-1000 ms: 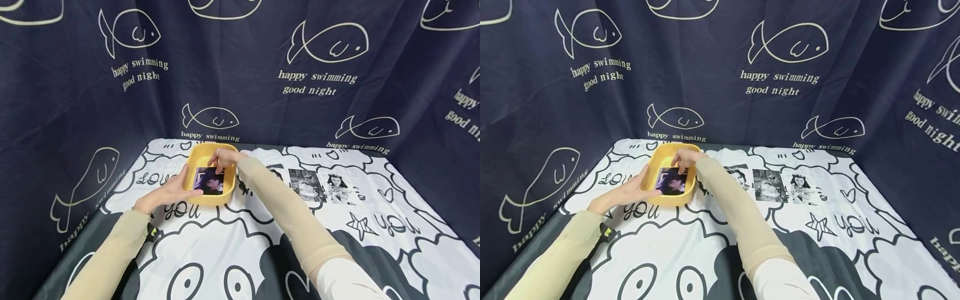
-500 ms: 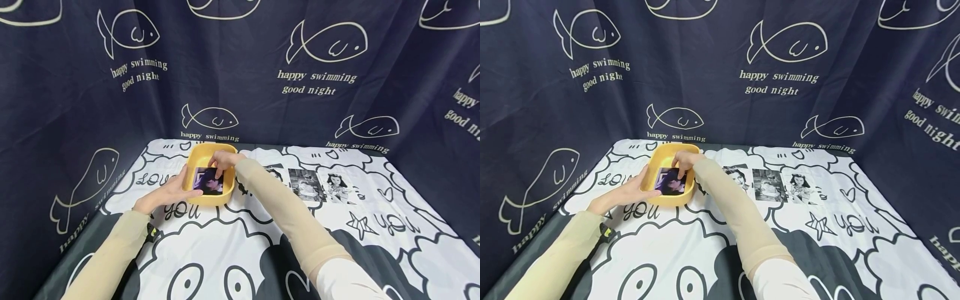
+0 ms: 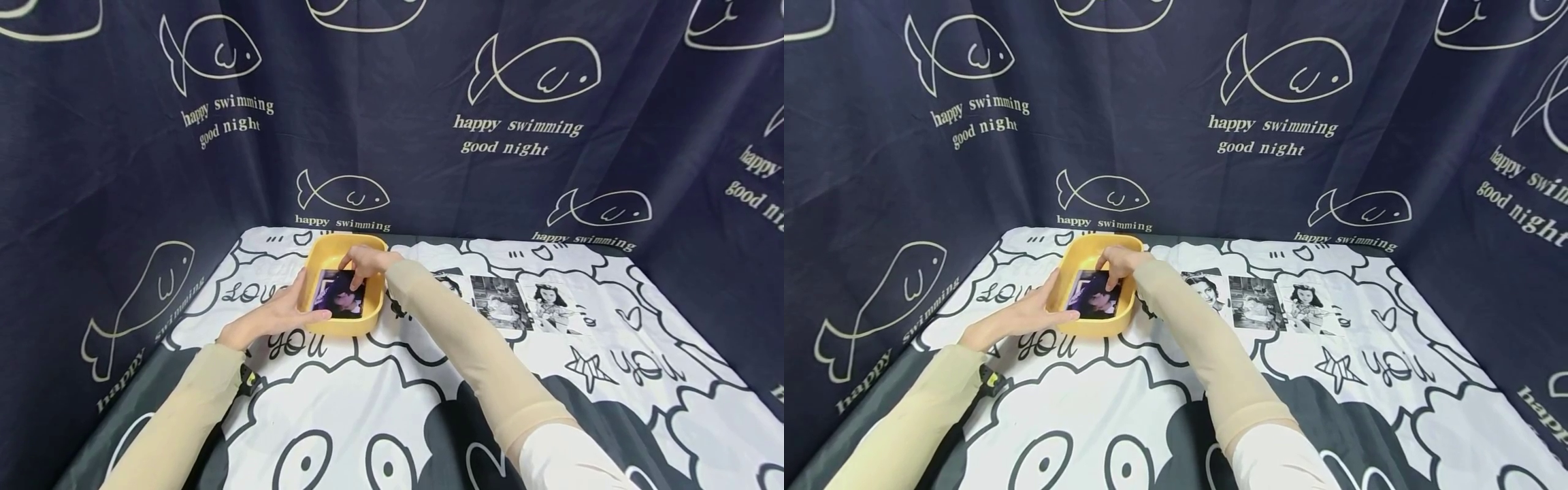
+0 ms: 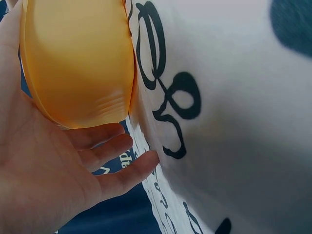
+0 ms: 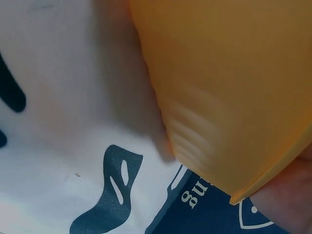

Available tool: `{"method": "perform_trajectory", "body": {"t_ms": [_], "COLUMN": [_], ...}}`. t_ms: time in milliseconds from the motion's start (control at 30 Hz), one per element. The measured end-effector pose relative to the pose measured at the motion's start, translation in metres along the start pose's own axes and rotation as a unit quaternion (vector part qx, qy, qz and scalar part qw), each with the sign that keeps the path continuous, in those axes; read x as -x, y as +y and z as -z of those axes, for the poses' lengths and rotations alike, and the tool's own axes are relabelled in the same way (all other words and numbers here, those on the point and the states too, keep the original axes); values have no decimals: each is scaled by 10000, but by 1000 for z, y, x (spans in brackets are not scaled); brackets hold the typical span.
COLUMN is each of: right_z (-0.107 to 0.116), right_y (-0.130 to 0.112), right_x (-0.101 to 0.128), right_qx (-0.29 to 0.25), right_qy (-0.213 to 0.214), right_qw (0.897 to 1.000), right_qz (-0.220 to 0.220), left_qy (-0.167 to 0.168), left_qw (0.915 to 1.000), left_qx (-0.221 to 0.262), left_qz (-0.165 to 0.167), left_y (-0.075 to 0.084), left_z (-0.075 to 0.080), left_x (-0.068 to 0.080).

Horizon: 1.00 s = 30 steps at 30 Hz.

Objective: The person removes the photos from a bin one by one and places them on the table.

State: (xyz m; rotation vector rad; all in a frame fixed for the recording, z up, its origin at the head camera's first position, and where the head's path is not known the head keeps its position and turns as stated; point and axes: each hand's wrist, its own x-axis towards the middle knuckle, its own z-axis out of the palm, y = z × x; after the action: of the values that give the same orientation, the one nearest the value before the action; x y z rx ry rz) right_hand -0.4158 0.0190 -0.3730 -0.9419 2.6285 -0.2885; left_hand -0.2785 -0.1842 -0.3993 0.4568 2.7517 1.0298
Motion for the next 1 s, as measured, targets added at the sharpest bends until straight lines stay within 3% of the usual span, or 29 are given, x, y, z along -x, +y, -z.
{"method": "perform_trajectory", "body": {"t_ms": [167,333,433,600,733,1000], "right_z": [0,2,4,8,11,32], "right_y": [1,4,4,2,3,14], "right_x": [1,4,6,10,15,27], "right_qx": [-76,-866,-1448,-1980,-2587,-3182], "right_qy": [165,150,147,240,354,729], "right_qw": [9995,9955,9889,9794,9650,9447], "right_qz": [244,350,311,301,249,309], "left_qy": [37,37,63,117,141,79], "left_qw": [10000,10000,9999,9998,9998,9999], "left_qx": [28,-16,-12,-82,-138,-101], "left_qz": [-39,-78,-135,-159,-105,98], "left_y": [0,0,1,2,2,4], "left_z": [-1,-2,-2,0,0,0], "left_x": [0,1,0,0,0,2]}}
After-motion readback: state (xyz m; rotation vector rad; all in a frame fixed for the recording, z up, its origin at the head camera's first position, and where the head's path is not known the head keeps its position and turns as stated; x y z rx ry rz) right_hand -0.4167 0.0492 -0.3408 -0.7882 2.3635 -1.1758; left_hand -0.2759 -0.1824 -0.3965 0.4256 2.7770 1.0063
